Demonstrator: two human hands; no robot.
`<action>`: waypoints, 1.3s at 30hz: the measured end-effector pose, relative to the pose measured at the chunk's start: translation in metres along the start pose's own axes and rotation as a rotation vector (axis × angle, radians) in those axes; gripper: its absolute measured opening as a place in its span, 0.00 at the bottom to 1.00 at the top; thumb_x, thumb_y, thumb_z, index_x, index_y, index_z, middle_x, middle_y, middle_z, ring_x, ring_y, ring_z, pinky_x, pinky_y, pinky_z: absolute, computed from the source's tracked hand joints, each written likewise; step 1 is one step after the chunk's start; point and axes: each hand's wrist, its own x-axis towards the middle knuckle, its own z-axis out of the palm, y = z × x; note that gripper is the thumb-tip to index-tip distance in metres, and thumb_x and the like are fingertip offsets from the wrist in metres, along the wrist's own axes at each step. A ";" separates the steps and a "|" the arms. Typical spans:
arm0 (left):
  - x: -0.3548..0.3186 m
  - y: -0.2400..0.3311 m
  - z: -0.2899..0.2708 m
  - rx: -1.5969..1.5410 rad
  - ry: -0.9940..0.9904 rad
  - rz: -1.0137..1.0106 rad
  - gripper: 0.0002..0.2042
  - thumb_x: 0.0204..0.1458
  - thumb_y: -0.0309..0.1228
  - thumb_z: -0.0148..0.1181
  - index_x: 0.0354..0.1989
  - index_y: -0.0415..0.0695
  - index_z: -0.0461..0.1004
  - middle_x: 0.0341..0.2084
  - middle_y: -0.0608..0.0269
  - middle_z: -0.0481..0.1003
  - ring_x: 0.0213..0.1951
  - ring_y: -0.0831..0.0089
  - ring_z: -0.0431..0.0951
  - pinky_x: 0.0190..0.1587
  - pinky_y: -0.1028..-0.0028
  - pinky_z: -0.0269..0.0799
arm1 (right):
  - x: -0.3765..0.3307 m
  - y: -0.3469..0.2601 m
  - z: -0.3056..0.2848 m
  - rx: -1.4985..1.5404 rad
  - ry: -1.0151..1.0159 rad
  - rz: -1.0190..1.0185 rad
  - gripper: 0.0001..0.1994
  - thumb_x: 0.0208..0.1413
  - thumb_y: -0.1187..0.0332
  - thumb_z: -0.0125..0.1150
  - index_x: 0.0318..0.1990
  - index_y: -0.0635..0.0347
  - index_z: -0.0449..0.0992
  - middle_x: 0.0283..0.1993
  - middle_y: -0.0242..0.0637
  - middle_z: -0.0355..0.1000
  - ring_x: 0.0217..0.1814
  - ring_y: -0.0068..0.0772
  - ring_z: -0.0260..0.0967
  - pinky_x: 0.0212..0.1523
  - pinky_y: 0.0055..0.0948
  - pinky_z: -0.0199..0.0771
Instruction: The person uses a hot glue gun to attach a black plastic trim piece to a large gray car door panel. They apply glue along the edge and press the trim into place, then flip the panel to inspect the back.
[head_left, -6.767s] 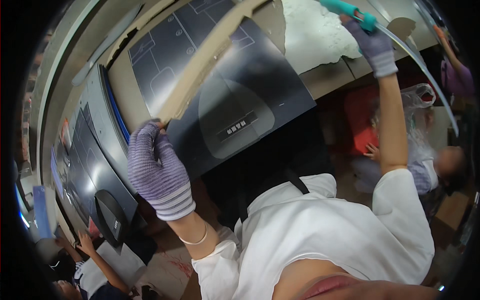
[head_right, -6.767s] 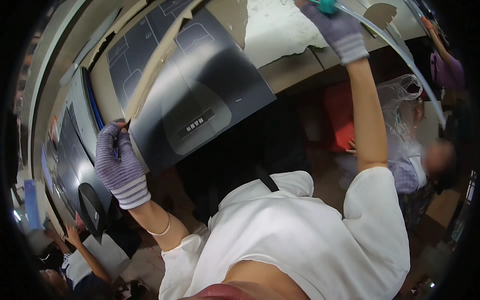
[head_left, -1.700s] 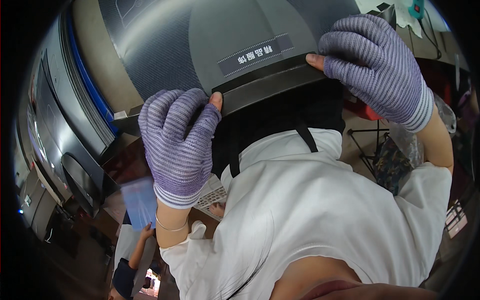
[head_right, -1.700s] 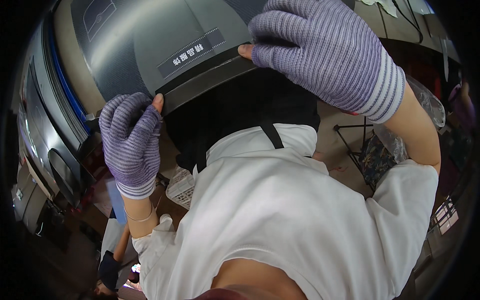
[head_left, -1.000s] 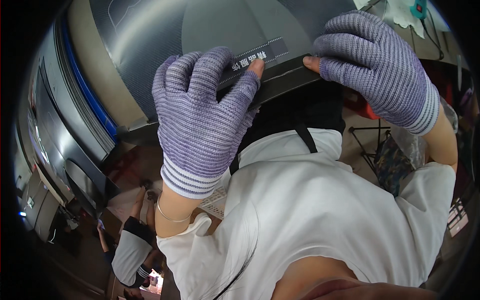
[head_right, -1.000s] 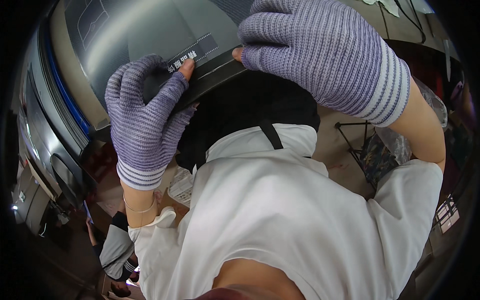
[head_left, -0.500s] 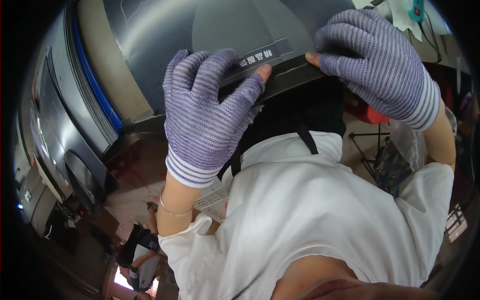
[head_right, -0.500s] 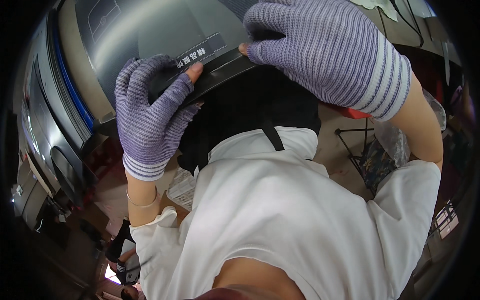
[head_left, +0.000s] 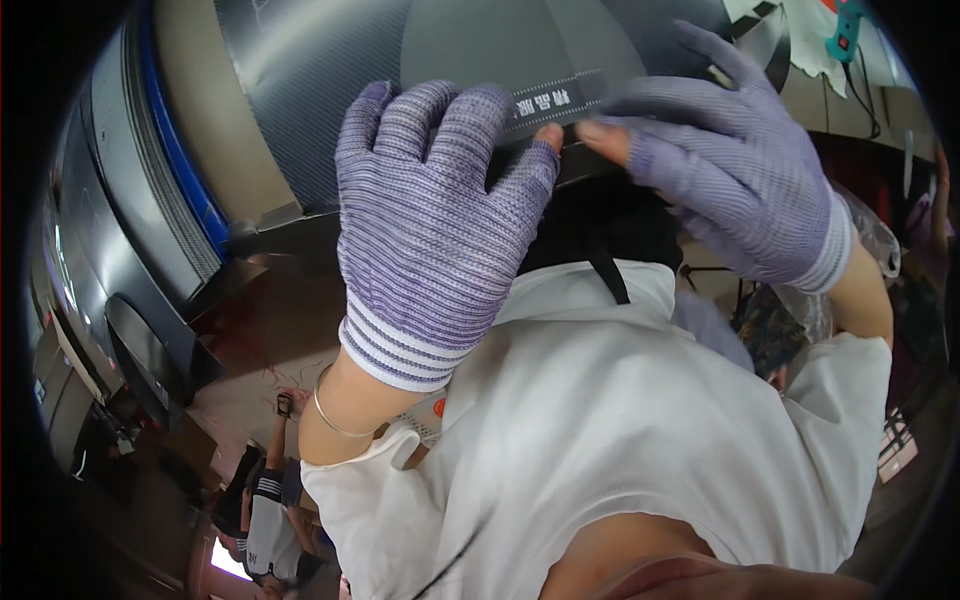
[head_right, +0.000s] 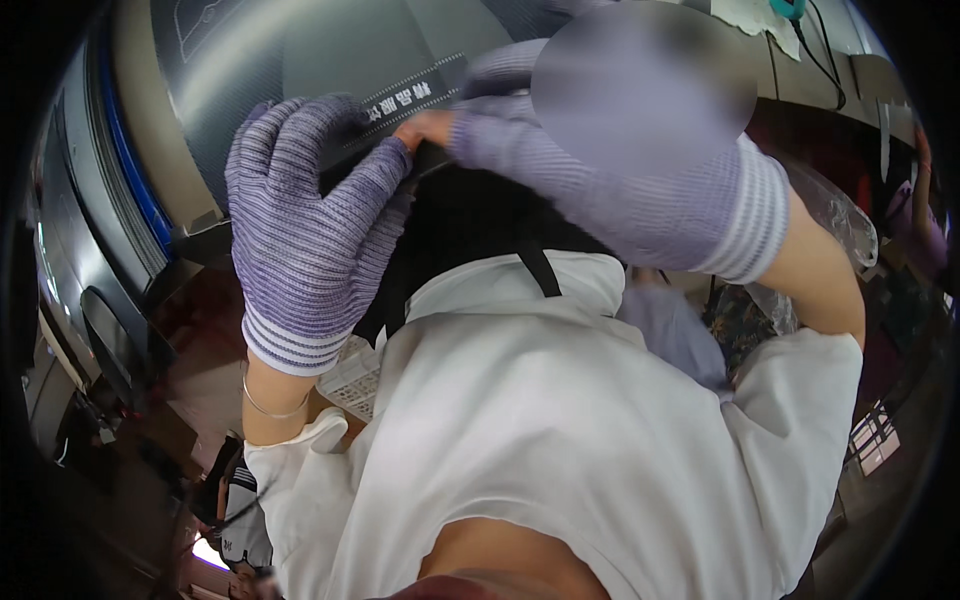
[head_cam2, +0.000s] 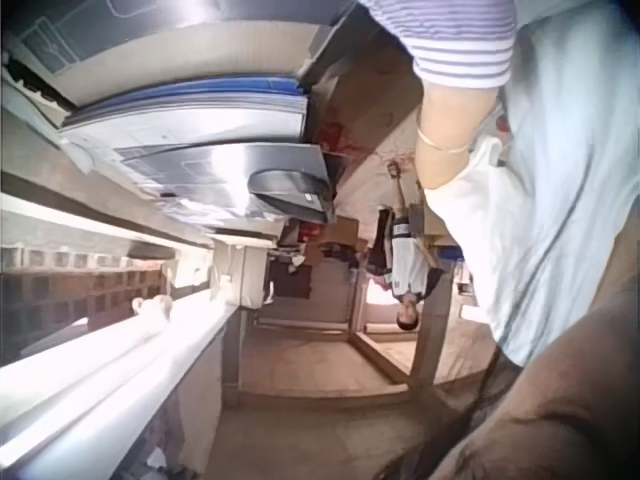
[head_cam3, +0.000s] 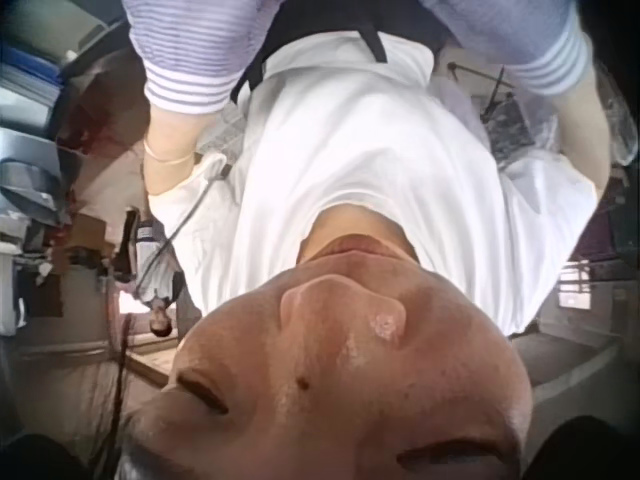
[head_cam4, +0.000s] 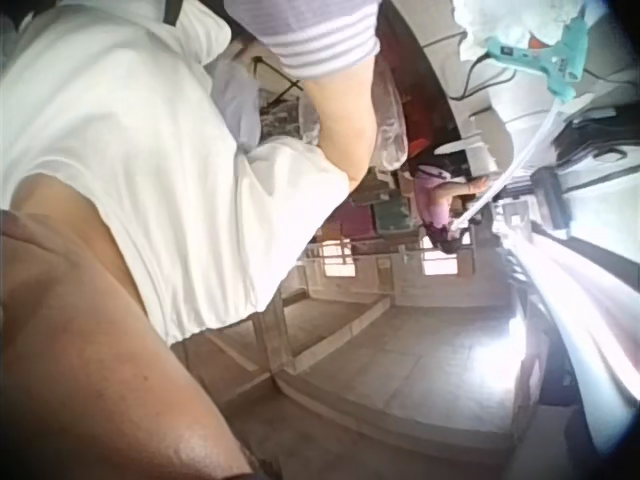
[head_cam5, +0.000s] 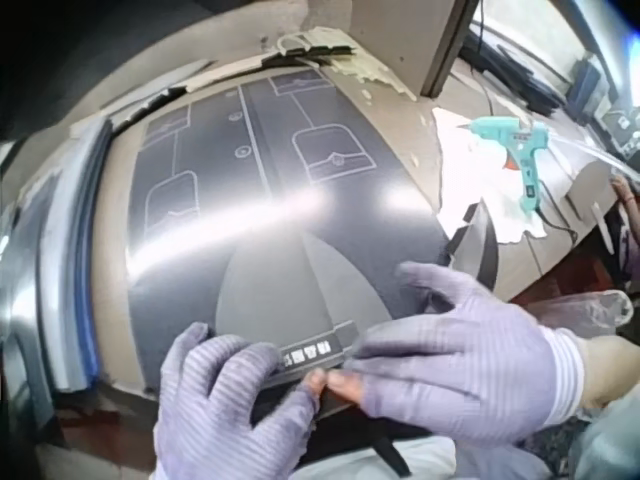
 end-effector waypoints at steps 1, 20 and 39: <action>0.004 0.000 -0.001 0.003 -0.013 0.017 0.21 0.35 0.30 0.72 0.44 0.55 0.82 0.41 0.59 0.74 0.46 0.58 0.73 0.52 0.57 0.68 | 0.003 -0.005 0.002 -0.040 -0.011 0.031 0.25 0.39 0.66 0.63 0.52 0.51 0.78 0.49 0.35 0.76 0.56 0.41 0.71 0.68 0.57 0.55; -0.004 -0.002 -0.006 -0.119 -0.004 -0.018 0.24 0.35 0.33 0.73 0.47 0.53 0.82 0.39 0.59 0.74 0.46 0.57 0.72 0.55 0.57 0.65 | -0.031 0.015 -0.010 -0.030 0.022 0.061 0.18 0.53 0.60 0.62 0.52 0.50 0.78 0.52 0.32 0.77 0.58 0.43 0.70 0.69 0.57 0.52; -0.011 0.009 0.023 -0.212 0.193 -0.026 0.22 0.33 0.26 0.72 0.43 0.49 0.81 0.33 0.65 0.73 0.39 0.62 0.71 0.47 0.62 0.66 | -0.029 0.016 0.012 0.020 0.171 0.175 0.19 0.42 0.57 0.67 0.42 0.53 0.79 0.40 0.37 0.73 0.46 0.47 0.68 0.59 0.53 0.65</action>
